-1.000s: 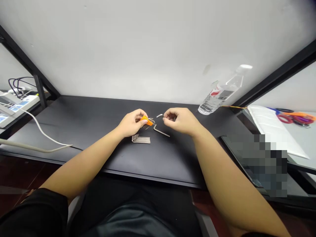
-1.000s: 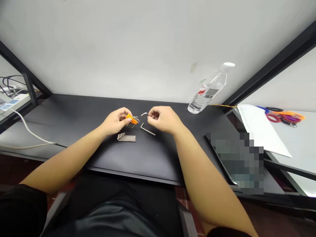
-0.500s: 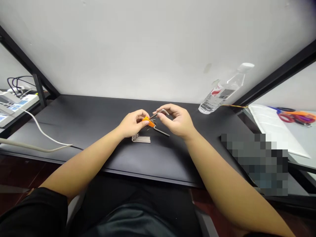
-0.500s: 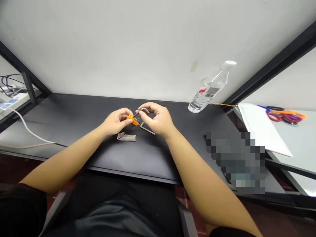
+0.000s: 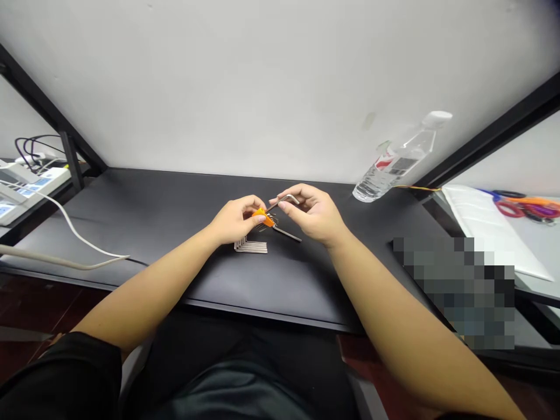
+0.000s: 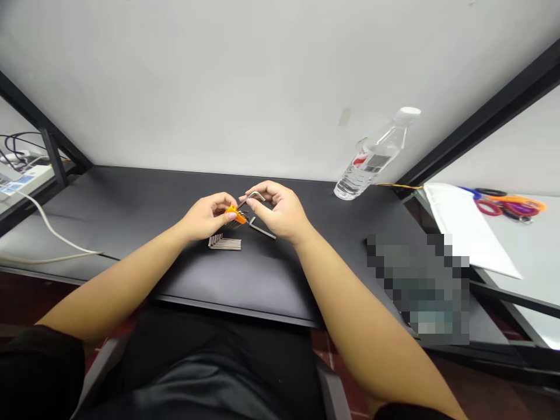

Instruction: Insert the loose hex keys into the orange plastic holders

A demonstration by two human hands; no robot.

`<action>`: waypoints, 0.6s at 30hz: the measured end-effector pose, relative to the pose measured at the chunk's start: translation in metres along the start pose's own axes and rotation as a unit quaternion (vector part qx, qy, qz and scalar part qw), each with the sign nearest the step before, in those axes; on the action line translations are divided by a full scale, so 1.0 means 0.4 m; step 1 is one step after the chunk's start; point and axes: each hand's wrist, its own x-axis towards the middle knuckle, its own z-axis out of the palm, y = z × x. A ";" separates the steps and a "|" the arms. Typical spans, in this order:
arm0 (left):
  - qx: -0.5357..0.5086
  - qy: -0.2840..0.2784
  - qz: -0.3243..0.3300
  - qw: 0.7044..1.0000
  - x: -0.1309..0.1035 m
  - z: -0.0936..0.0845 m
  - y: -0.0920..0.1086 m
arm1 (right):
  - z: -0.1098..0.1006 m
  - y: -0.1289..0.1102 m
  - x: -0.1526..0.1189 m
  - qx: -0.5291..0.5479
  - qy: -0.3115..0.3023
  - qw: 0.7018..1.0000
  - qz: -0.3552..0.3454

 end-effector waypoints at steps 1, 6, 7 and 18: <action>-0.006 -0.001 -0.001 1.000 0.000 0.000 0.000 | 0.000 0.002 0.000 -0.007 -0.005 1.000 0.000; -0.020 0.007 -0.029 0.999 -0.001 0.001 -0.005 | 0.003 0.015 -0.002 -0.132 -0.024 0.990 -0.034; -0.019 0.013 -0.035 0.999 0.000 0.001 -0.006 | 0.002 0.017 -0.003 -0.152 -0.020 0.987 -0.050; -0.083 0.072 -0.050 0.993 0.006 0.000 -0.021 | -0.010 0.005 -0.001 -0.299 -0.128 0.942 -0.078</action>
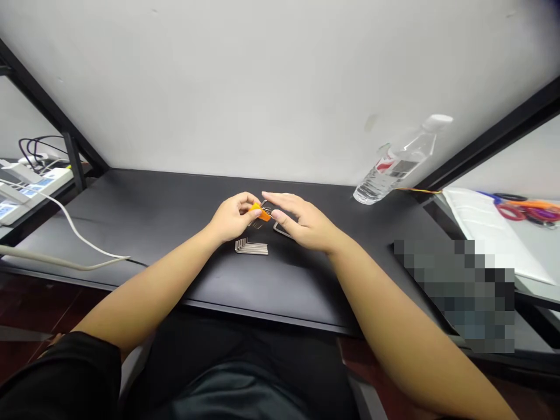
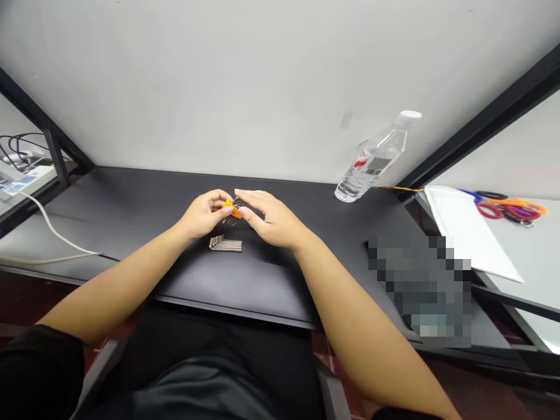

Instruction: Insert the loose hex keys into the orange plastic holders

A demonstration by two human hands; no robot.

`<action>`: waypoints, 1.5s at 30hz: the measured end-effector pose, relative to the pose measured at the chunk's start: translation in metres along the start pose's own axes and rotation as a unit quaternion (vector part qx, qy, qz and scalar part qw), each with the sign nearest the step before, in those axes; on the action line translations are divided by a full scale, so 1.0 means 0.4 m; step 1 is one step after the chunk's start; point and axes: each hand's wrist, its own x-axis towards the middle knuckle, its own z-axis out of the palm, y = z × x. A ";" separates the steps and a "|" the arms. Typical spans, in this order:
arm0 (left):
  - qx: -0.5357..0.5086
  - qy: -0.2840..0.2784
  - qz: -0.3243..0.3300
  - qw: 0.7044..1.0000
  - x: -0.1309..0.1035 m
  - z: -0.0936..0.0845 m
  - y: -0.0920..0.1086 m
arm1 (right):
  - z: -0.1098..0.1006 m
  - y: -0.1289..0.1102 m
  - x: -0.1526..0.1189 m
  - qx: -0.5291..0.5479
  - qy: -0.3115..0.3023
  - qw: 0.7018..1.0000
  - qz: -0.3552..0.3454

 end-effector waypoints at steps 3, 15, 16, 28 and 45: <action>0.014 -0.006 0.002 1.000 -0.002 0.002 0.001 | -0.011 0.004 -0.006 0.014 -0.053 0.998 0.001; 0.077 -0.006 0.022 0.997 0.000 -0.002 0.008 | -0.033 0.015 0.004 -0.160 -0.164 0.962 0.151; 0.086 -0.005 0.024 0.996 -0.001 -0.002 0.009 | -0.029 0.010 0.006 -0.182 -0.190 0.950 0.166; 0.073 -0.026 0.041 0.996 -0.001 0.003 0.012 | -0.011 -0.007 0.009 -0.273 -0.257 0.910 0.178; 0.022 -0.052 0.005 0.998 -0.014 0.018 0.027 | 0.022 -0.006 0.004 0.247 0.159 0.955 0.040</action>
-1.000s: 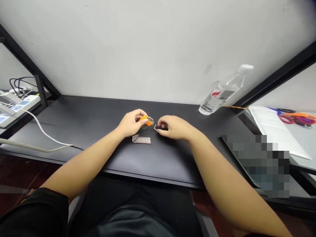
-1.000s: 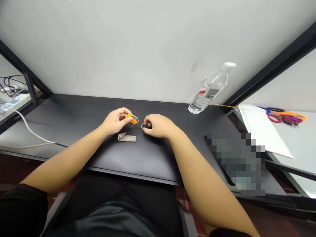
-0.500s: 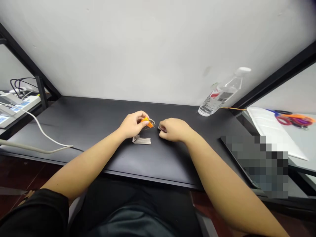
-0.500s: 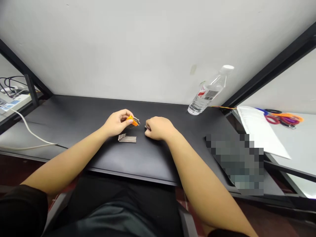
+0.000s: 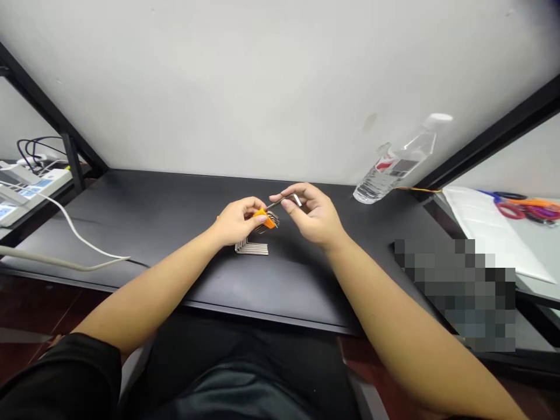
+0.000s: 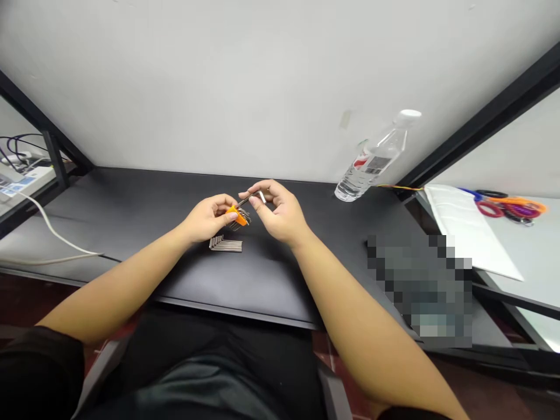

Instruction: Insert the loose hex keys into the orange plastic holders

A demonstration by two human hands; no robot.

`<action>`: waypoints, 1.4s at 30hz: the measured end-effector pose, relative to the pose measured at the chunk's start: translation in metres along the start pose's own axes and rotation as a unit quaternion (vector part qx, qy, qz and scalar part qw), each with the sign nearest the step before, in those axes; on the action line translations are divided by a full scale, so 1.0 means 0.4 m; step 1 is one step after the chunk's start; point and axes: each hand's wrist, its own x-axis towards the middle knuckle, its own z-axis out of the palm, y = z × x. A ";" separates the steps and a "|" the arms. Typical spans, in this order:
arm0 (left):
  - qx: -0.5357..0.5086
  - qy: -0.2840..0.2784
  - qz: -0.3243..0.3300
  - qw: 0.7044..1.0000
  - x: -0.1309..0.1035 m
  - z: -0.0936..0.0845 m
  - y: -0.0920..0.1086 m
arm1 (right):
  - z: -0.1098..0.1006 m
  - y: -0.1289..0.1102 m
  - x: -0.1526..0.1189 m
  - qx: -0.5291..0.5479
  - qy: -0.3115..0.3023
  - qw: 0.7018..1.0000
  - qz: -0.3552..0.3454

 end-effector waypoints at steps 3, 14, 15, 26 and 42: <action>-0.004 -0.015 0.001 1.000 -0.001 0.001 0.001 | 0.003 -0.001 -0.004 -0.027 -0.021 0.999 0.004; 0.038 -0.009 -0.017 0.999 0.002 -0.003 -0.008 | -0.011 0.013 0.004 -0.219 -0.081 0.972 0.014; 0.035 -0.011 -0.015 0.999 0.001 -0.001 -0.007 | -0.006 0.013 0.004 -0.235 -0.102 0.967 0.014; -0.045 0.024 -0.029 0.998 0.007 0.006 -0.012 | 0.008 -0.006 0.003 -0.387 -0.191 0.902 0.017; -0.028 0.028 -0.044 0.998 0.003 0.009 0.002 | -0.010 0.011 0.010 -0.302 -0.140 0.940 0.075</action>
